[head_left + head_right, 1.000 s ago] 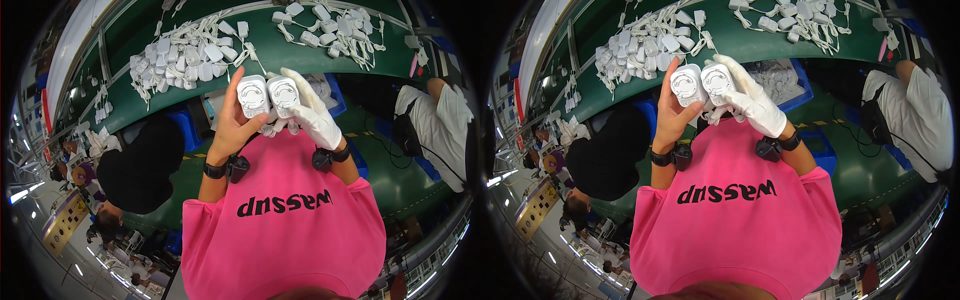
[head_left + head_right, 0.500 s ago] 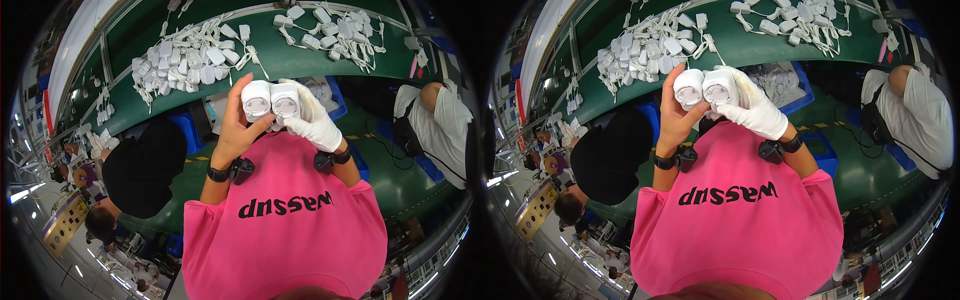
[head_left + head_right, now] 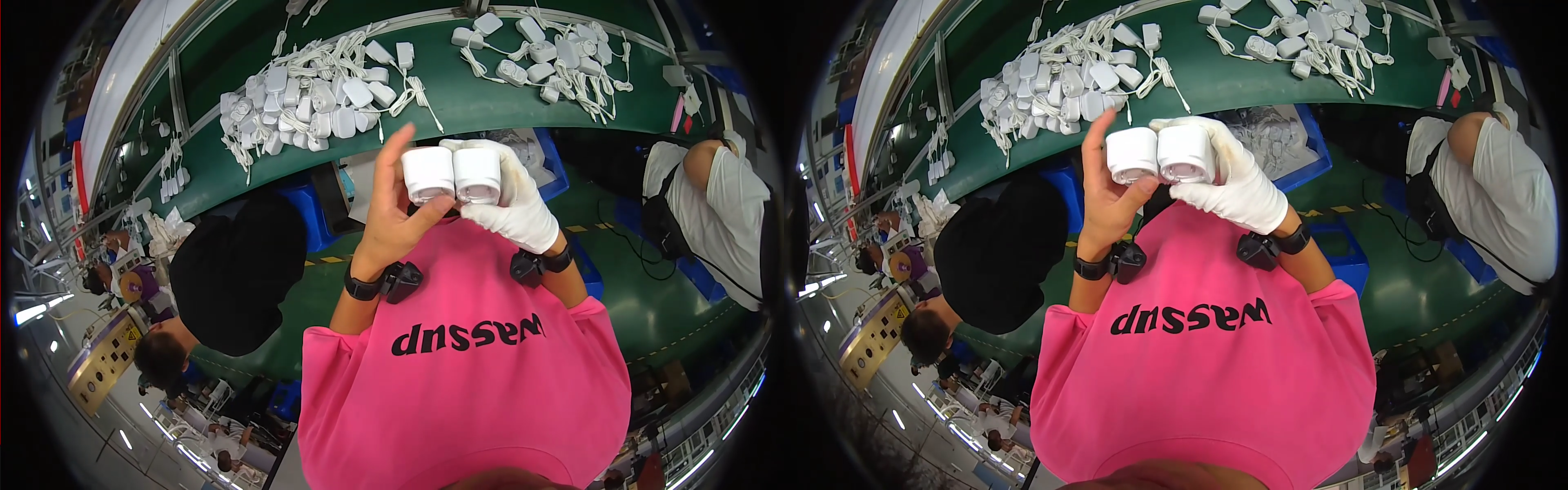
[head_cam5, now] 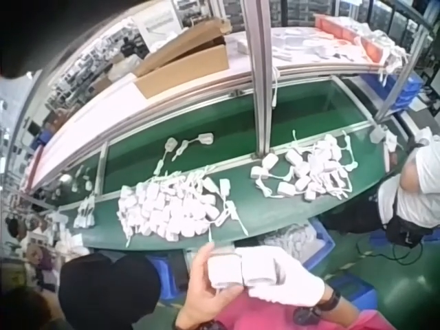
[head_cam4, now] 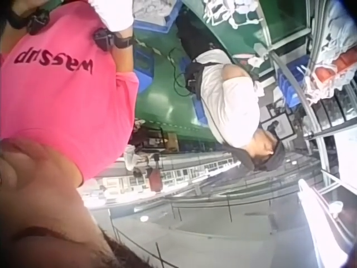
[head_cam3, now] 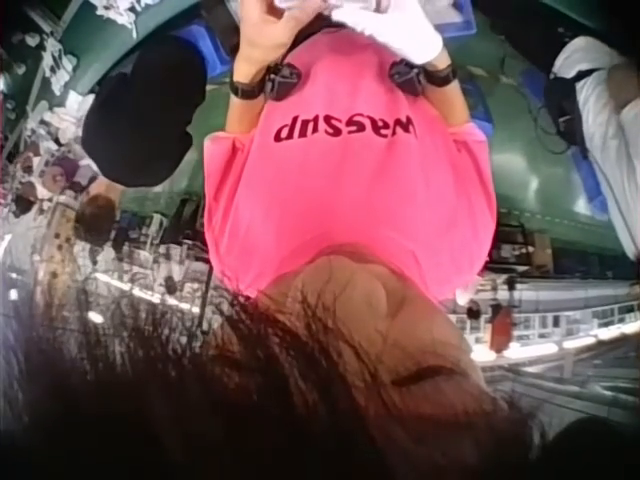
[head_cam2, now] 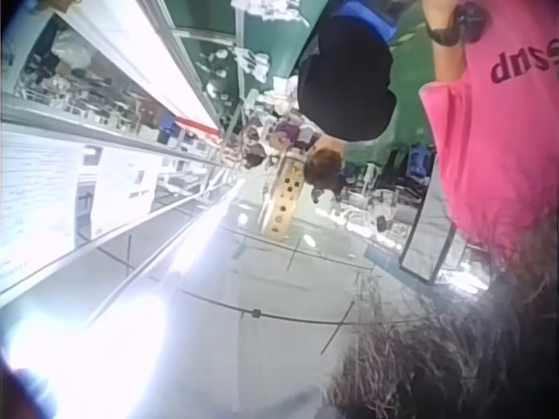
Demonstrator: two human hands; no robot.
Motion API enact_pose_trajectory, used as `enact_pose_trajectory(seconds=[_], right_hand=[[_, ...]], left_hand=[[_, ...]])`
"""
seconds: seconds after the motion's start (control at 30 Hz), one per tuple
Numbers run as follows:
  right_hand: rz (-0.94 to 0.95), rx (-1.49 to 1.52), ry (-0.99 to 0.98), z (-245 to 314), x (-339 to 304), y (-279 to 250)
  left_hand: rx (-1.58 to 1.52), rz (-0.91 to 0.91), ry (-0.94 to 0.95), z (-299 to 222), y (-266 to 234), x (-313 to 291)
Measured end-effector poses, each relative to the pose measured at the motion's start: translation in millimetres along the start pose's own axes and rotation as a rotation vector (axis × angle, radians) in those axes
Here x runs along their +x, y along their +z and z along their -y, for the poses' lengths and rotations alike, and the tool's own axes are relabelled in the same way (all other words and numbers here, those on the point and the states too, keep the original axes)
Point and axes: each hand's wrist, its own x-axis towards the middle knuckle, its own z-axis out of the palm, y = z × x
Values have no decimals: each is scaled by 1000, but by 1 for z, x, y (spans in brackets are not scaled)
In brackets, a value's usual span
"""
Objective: The person picks up chargers, wipes them with a cloth, applies a sticker to one, and places them into a blue bin.
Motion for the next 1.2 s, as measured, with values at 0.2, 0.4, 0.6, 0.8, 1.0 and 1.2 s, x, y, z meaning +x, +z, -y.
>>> enact_pose_trajectory(seconds=[0.2,0.4,0.6,0.8,1.0,1.2], right_hand=[[53,-311,-319,-13,1,-7],[84,-277,-413,-10,2,-9],[85,-222,-422,-10,1,-9],[91,-322,-368,-12,0,-18],[-181,457,-120,-7,-1,-27],[-188,161,-74,-2,0,-22]], left_hand=[[193,120,141,3,-6,6],[292,191,312,5,-6,8],[283,205,286,6,-5,8],[369,238,278,5,-7,10],[-375,-9,-94,12,-3,13],[-681,-7,-178,26,-11,18]])
